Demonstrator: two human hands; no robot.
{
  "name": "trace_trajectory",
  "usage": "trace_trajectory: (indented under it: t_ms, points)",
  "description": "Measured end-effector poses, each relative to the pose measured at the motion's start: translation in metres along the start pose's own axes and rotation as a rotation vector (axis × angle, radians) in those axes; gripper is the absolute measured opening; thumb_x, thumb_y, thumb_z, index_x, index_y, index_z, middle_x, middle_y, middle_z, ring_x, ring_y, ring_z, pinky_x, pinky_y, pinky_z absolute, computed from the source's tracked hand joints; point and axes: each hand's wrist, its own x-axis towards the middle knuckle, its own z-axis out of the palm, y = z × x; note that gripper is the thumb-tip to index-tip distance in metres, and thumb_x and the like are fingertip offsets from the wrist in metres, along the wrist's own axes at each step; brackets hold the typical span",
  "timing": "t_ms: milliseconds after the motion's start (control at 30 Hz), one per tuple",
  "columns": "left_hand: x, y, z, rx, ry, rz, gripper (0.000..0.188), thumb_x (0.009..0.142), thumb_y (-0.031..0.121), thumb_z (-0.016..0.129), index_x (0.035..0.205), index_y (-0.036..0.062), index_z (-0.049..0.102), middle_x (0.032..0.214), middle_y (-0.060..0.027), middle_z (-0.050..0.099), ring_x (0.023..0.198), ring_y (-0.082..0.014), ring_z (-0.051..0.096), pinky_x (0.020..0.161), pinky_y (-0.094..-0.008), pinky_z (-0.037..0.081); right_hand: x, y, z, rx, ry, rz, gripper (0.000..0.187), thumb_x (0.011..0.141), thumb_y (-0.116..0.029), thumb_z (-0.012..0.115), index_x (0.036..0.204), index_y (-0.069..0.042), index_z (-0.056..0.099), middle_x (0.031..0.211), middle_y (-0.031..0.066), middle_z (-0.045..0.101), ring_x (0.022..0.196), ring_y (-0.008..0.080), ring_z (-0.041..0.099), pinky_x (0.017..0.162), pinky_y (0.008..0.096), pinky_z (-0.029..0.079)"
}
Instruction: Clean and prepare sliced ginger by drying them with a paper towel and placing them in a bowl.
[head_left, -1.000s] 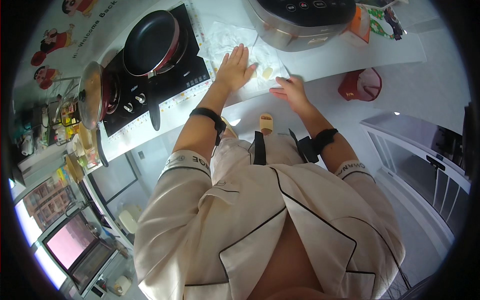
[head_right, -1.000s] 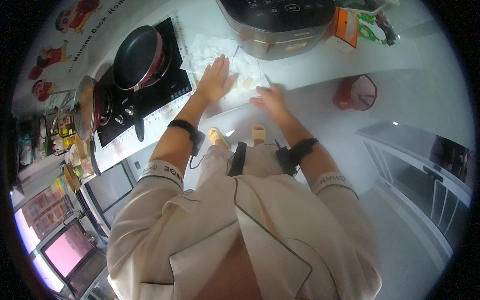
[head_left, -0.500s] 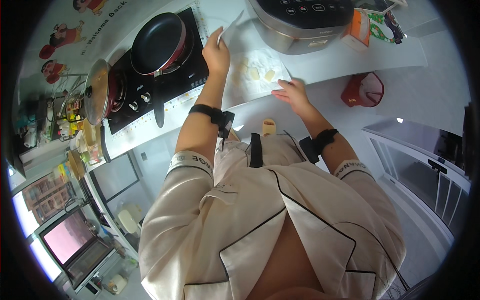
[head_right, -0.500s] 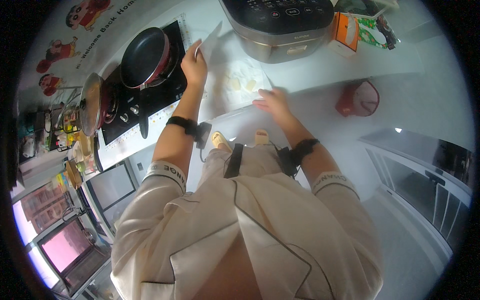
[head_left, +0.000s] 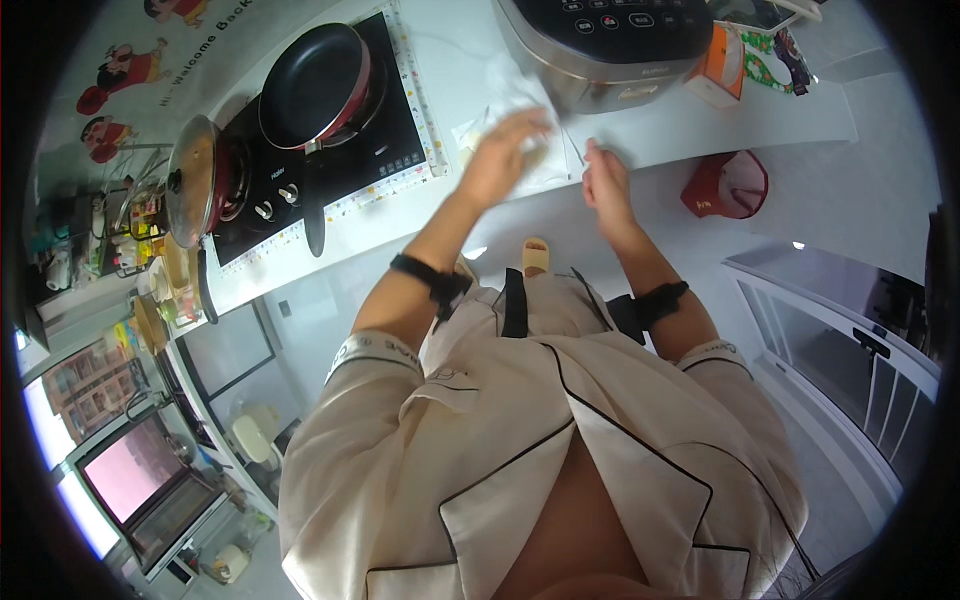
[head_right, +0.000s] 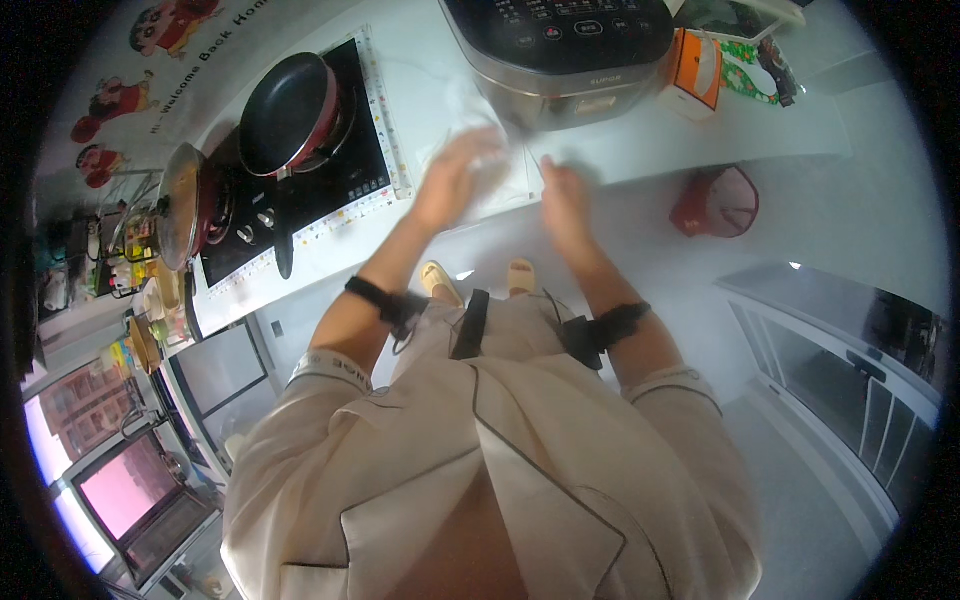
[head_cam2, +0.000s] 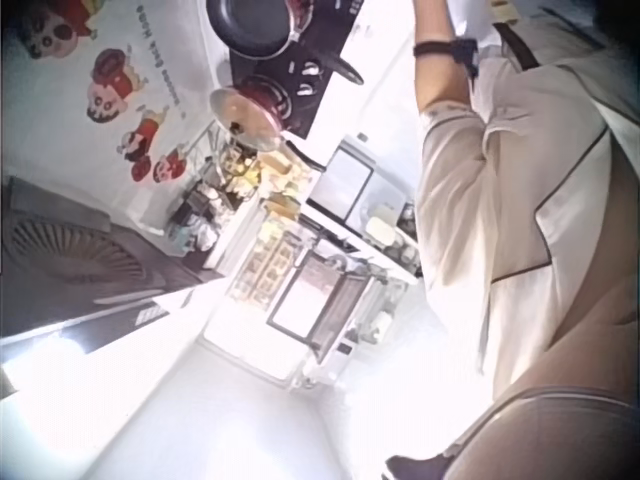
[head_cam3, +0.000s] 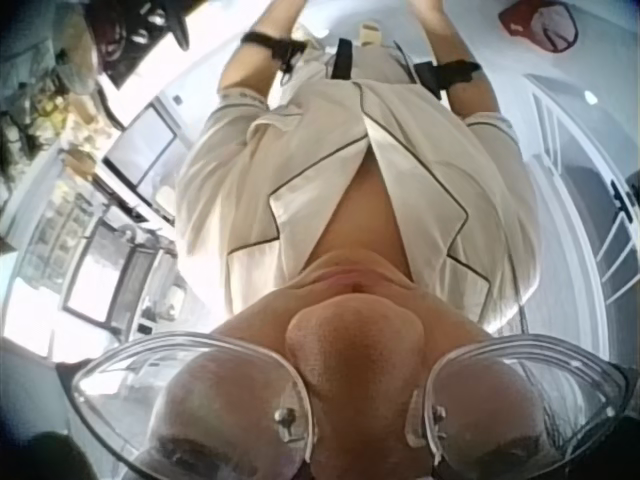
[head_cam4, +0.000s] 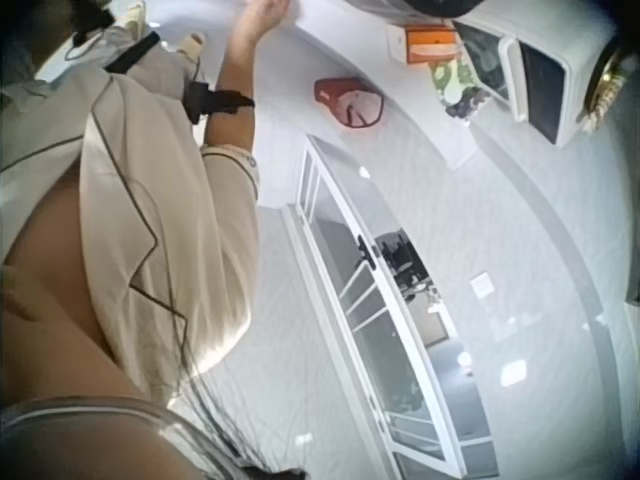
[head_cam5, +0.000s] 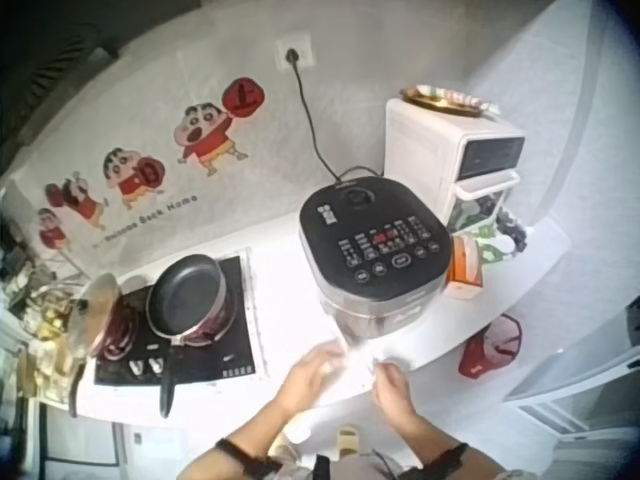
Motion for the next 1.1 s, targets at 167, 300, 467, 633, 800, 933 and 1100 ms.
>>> trace_trajectory:
  t_ms: [167,300,467,633,800,933,1100]
  points:
    - [-0.042,0.048,0.019,-0.093,-0.306,0.135,0.042,0.075,-0.004,0.061,0.115,0.01,0.065,0.131,-0.0121,0.058,0.123,-0.0325,0.054,0.103,-0.0406,0.044,-0.015,0.006,-0.012,0.466,-0.336,-0.146,0.035,0.093,-0.029,0.064,0.115,-0.003,0.063,0.101,0.0058,0.066,0.092,0.0145,0.062,0.081,0.031,0.049]
    - [-0.043,0.022,0.005,0.113,-0.017,0.047,0.038,0.079,0.012,0.067,0.116,0.0063,0.063,0.122,-0.0135,0.062,0.113,-0.0333,0.058,0.098,-0.0418,0.047,0.016,0.03,-0.049,0.333,-0.066,-0.256,0.032,0.092,-0.018,0.061,0.118,0.001,0.06,0.112,0.0096,0.063,0.101,0.0196,0.06,0.086,0.0342,0.049]
    - [-0.04,-0.05,-0.012,0.599,0.087,-0.503,0.042,0.08,0.028,0.073,0.113,0.0028,0.065,0.108,-0.0205,0.065,0.098,-0.0353,0.061,0.087,-0.0429,0.05,0.06,0.018,-0.092,0.694,0.198,-0.388,0.032,0.091,-0.012,0.064,0.121,-0.004,0.058,0.119,0.0069,0.062,0.112,0.0196,0.058,0.096,0.0366,0.047]
    - [-0.028,-0.05,-0.018,0.485,0.088,-0.523,0.031,0.081,0.024,0.071,0.102,0.0017,0.069,0.093,-0.017,0.069,0.086,-0.0354,0.066,0.079,-0.0422,0.053,0.094,0.019,-0.116,0.141,0.253,-0.518,0.056,0.087,-0.025,0.066,0.135,-0.002,0.05,0.121,0.0212,0.056,0.113,0.0329,0.055,0.103,0.0434,0.04]
    - [-0.027,-0.045,-0.026,0.359,0.21,-0.586,0.025,0.086,0.022,0.067,0.101,0.0027,0.071,0.085,-0.0153,0.072,0.078,-0.0296,0.069,0.074,-0.0348,0.054,0.081,-0.004,-0.109,-0.305,0.248,-0.479,0.068,0.083,-0.03,0.069,0.138,0.002,0.045,0.133,0.0246,0.049,0.124,0.0387,0.047,0.107,0.0454,0.036]
    - [-0.032,-0.031,-0.032,-0.116,0.314,-0.79,0.02,0.092,0.018,0.062,0.097,0.0017,0.071,0.079,-0.0073,0.07,0.069,-0.0129,0.064,0.065,-0.0267,0.051,0.055,-0.015,-0.087,-0.594,0.686,-0.66,0.075,0.081,-0.034,0.073,0.137,0.006,0.044,0.136,0.0284,0.047,0.127,0.0408,0.045,0.108,0.0435,0.035]
    - [-0.047,-0.055,-0.035,-0.217,0.314,-0.776,0.017,0.094,0.013,0.06,0.102,0.0022,0.069,0.078,-0.0064,0.069,0.067,-0.011,0.063,0.06,-0.026,0.049,0.065,-0.006,-0.104,-0.577,0.806,-0.693,0.077,0.081,-0.035,0.074,0.137,0.008,0.044,0.133,0.0277,0.051,0.121,0.0392,0.05,0.105,0.0405,0.038]
